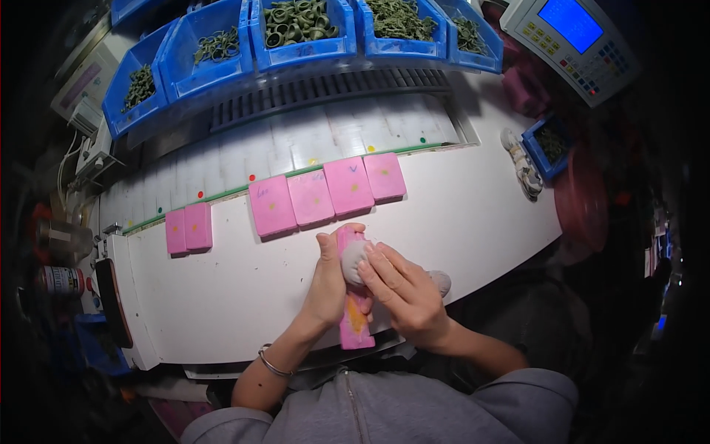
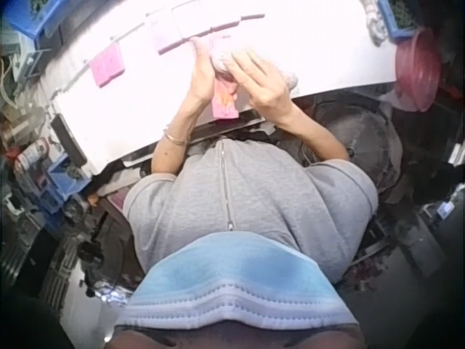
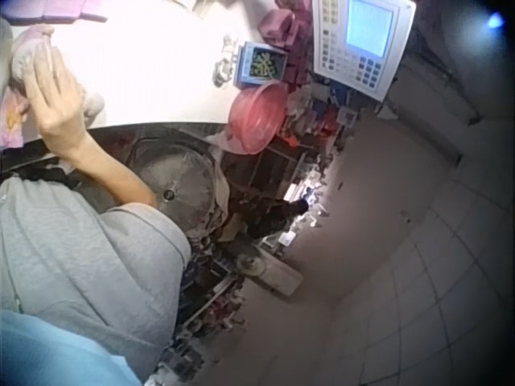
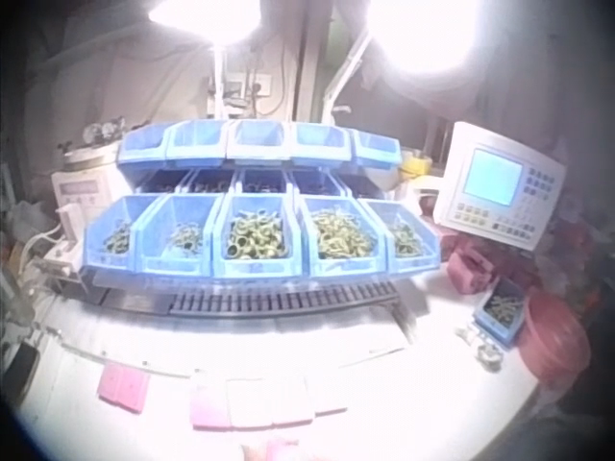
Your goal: The person places small green leaf-shaped pieces into various pink molds, applies white paste with a cloth, and connects components together using a thin wire.
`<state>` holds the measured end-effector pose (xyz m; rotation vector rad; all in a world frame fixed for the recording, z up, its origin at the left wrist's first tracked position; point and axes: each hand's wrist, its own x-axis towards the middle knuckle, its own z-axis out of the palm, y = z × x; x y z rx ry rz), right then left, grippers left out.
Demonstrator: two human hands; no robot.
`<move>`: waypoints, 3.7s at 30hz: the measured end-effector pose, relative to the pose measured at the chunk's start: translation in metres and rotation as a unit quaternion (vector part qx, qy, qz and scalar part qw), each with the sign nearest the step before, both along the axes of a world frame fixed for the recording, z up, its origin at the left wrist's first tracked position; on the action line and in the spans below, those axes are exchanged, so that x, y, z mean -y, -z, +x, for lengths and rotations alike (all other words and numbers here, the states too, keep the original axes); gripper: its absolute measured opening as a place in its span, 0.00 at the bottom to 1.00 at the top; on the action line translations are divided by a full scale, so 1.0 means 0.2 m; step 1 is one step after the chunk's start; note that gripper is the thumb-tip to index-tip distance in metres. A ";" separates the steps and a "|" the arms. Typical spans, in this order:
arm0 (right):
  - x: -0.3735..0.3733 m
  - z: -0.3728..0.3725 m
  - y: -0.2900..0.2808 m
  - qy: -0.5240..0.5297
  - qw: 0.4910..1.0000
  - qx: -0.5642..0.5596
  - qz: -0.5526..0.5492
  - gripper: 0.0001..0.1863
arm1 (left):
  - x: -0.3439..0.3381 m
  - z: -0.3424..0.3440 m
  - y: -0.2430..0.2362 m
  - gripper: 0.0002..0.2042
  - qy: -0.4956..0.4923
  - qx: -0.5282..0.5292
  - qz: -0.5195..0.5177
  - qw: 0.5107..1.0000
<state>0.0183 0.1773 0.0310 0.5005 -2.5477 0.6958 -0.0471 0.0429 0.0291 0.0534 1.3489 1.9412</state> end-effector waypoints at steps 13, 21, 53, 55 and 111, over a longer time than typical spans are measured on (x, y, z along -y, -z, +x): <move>0.02 0.00 -0.02 -0.024 0.999 0.025 0.007 0.25 | 0.03 -0.01 0.10 0.31 -0.013 0.000 0.011 1.000; 0.07 0.10 -0.08 -0.018 0.989 0.140 -0.041 0.31 | 0.02 -0.05 0.09 0.24 -0.199 -0.227 0.017 0.953; 0.05 -0.06 -0.05 0.034 0.873 0.222 -0.433 0.11 | 0.03 0.03 0.14 0.51 -0.066 -0.132 0.026 0.989; 0.06 -0.06 -0.07 0.021 0.850 0.229 -0.474 0.10 | 0.06 0.02 0.14 0.50 -0.044 -0.072 0.055 0.995; 0.25 -0.13 0.33 -0.010 0.956 0.112 -0.270 0.12 | 1.00 -0.26 0.06 0.12 -0.339 -0.099 -0.098 0.930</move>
